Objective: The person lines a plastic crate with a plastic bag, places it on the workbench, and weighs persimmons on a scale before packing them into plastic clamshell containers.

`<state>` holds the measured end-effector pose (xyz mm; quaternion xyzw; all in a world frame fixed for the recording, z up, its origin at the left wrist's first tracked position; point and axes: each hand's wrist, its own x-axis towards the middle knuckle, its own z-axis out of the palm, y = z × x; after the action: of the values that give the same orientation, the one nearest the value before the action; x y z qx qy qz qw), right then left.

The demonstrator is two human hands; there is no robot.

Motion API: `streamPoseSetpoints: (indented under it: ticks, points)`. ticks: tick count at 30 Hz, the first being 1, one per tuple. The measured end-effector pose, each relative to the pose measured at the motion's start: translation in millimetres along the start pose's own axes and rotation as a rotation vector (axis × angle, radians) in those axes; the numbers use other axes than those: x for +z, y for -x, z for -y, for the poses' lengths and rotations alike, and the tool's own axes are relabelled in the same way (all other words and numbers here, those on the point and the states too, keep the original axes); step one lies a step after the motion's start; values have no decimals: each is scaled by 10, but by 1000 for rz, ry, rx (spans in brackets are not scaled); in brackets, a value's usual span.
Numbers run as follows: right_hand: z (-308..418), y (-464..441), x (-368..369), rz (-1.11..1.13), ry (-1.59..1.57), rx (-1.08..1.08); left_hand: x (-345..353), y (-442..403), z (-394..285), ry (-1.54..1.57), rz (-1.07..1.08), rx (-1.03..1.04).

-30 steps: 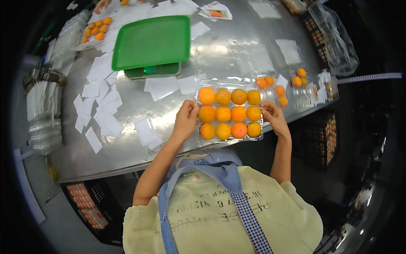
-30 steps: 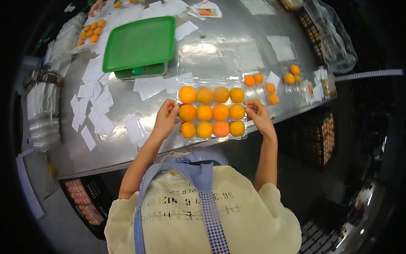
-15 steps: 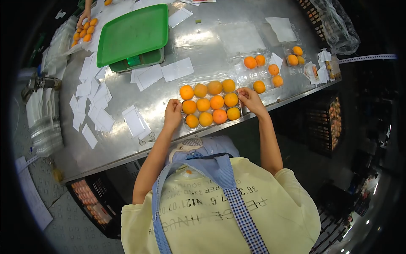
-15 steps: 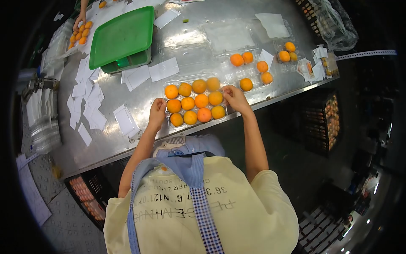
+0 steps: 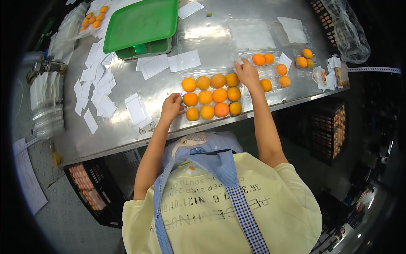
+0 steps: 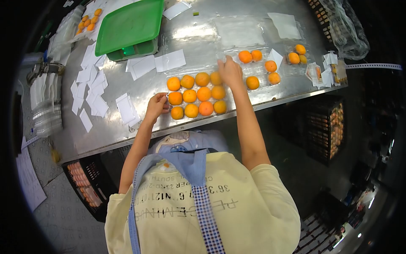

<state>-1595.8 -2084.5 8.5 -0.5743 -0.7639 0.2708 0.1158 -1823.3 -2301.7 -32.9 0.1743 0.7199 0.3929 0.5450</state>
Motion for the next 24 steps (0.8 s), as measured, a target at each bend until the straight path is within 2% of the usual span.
streamPoseSetpoints:
  ticks: [8,11,14,20,24]
  points:
    - [-68,-170,91,78,-200,83,32,107,30,91,39,42]
    - [-185,-168,90,72,-151,73,43,95,39,62,46,78]
    - [-241,-129,106,-55,-158,19,87,90,21,65,38,108]
    - [-356,-186,188,-93,-171,-20,110,57,-6,89,40,103]
    - [-385,-89,170,-119,-240,46,162,-34,60,77,17,149]
